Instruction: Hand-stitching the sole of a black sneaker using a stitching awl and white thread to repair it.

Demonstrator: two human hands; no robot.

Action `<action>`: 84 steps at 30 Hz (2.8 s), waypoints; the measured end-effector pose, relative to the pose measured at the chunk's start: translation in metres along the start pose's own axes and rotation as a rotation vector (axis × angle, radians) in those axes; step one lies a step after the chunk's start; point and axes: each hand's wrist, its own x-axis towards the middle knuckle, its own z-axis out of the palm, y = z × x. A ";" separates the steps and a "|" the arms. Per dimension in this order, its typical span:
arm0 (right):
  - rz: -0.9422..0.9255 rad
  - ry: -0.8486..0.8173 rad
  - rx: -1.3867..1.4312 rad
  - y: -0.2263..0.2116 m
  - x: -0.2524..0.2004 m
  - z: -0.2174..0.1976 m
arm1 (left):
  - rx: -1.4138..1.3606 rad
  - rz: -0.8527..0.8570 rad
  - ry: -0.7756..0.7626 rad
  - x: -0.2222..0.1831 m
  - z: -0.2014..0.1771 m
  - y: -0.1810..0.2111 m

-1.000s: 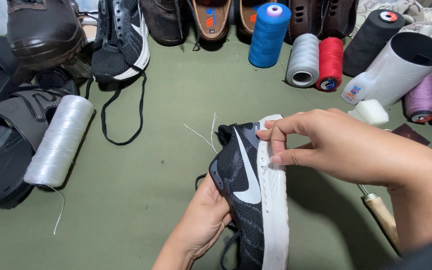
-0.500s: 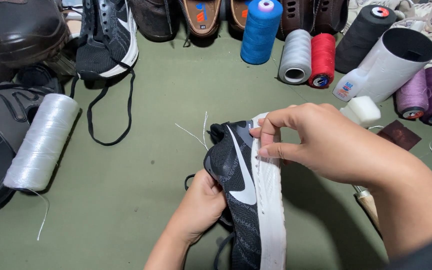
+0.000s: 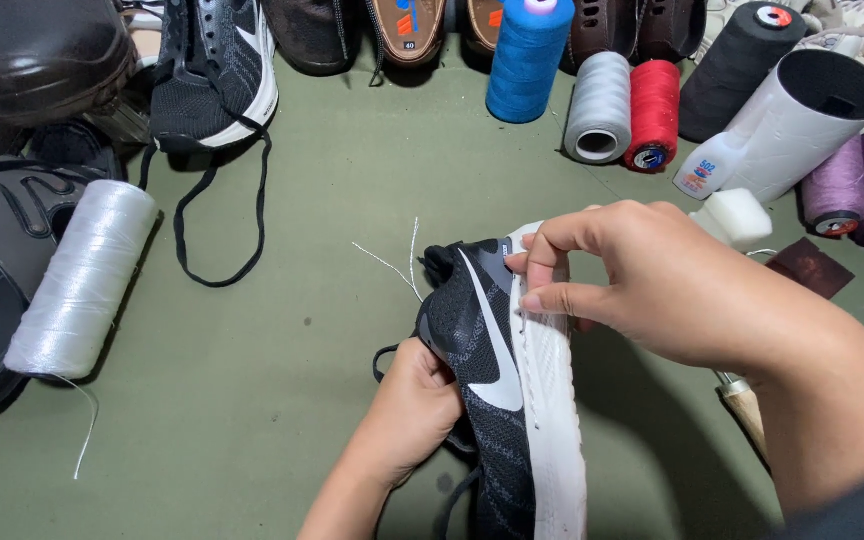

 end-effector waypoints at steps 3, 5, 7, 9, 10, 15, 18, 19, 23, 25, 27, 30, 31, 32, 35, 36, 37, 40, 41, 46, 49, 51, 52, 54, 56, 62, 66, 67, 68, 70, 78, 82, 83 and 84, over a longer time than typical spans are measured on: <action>0.029 -0.009 -0.025 -0.007 -0.003 -0.002 | 0.023 0.025 0.046 -0.001 0.004 0.005; 0.001 0.005 -0.032 -0.003 -0.001 0.000 | 0.017 0.039 0.038 0.000 0.001 0.000; -0.028 0.019 -0.037 -0.002 0.000 0.002 | 0.013 0.053 0.031 0.000 0.000 -0.003; -0.006 0.017 -0.049 -0.002 0.000 0.002 | 0.015 0.048 0.033 -0.001 -0.001 -0.002; -0.006 0.017 -0.049 -0.003 0.000 0.002 | 0.015 0.048 0.033 -0.001 -0.001 -0.002; -0.014 0.011 -0.068 -0.002 0.000 0.002 | 0.013 0.031 0.038 0.000 -0.001 -0.002; 0.019 0.008 -0.122 -0.007 -0.001 0.001 | 0.012 0.020 0.041 0.000 0.000 -0.002; 0.019 0.008 -0.122 -0.007 -0.001 0.002 | 0.011 0.020 0.041 0.000 0.000 -0.002; -0.001 0.048 -0.159 0.001 0.003 0.010 | 0.012 0.006 0.046 0.002 0.000 -0.003; -0.034 0.065 -0.168 0.004 0.005 0.013 | 0.012 -0.001 0.048 0.002 0.000 -0.003; -0.042 0.077 -0.169 0.005 0.005 0.014 | 0.011 -0.011 0.051 0.003 0.000 -0.003; -0.054 0.082 -0.164 0.005 0.004 0.016 | 0.011 -0.021 0.054 0.003 -0.001 -0.003; -0.055 0.082 -0.164 0.005 0.003 0.016 | 0.012 -0.021 0.054 0.003 -0.001 -0.003; -0.051 0.081 -0.145 0.004 0.002 0.016 | 0.011 -0.025 0.056 0.003 -0.001 -0.003; -0.047 0.075 -0.148 0.003 0.002 0.015 | 0.009 -0.034 0.060 0.004 -0.001 -0.002; -0.047 0.071 -0.169 0.003 0.002 0.015 | 0.009 -0.037 0.060 0.004 0.000 -0.002; -0.047 0.072 -0.169 0.003 0.002 0.015 | 0.010 -0.036 0.060 0.004 0.000 -0.001; -0.057 0.070 -0.173 0.006 0.003 0.017 | 0.012 -0.043 0.061 0.006 0.000 0.000; -0.080 0.081 -0.148 0.008 0.003 0.018 | 0.014 -0.046 0.061 0.006 0.001 0.001; -0.058 0.074 -0.144 0.006 0.001 0.019 | 0.010 -0.048 0.066 0.006 0.002 0.004; -0.121 0.108 -0.106 0.010 0.002 0.023 | 0.009 -0.049 0.068 0.005 0.003 0.007; -0.091 0.085 -0.099 0.010 0.001 0.024 | 0.009 -0.053 0.070 0.004 0.004 0.008; -0.090 0.085 -0.099 0.011 0.002 0.025 | 0.010 -0.053 0.069 0.003 0.003 0.009; -0.126 0.106 -0.112 0.015 0.004 0.027 | 0.009 -0.061 0.071 0.000 0.002 0.010; -0.119 0.105 -0.113 0.014 0.002 0.027 | 0.008 -0.063 0.072 -0.001 0.001 0.009; -0.126 0.100 -0.098 0.013 0.002 0.026 | 0.005 -0.083 0.076 -0.001 0.000 0.009; -0.154 0.107 -0.125 0.014 0.002 0.026 | 0.004 -0.101 0.080 -0.001 -0.001 0.008; -0.154 0.106 -0.125 0.015 0.002 0.027 | 0.003 -0.101 0.080 -0.001 -0.001 0.008; -0.159 0.113 -0.117 0.016 0.003 0.027 | 0.003 -0.105 0.081 -0.001 -0.001 0.007; -0.164 0.120 -0.108 0.016 0.004 0.028 | 0.003 -0.110 0.082 -0.001 0.000 0.007; -0.113 0.109 -0.114 0.011 0.000 0.025 | 0.003 -0.129 0.089 0.000 0.003 0.010; -0.113 0.107 -0.115 0.007 -0.002 0.023 | 0.001 -0.123 0.093 -0.003 0.004 0.014; -0.107 0.103 -0.121 0.006 -0.003 0.022 | -0.002 -0.122 0.095 -0.004 0.005 0.016; -0.100 0.099 -0.127 0.006 -0.003 0.022 | -0.003 -0.123 0.096 -0.004 0.005 0.017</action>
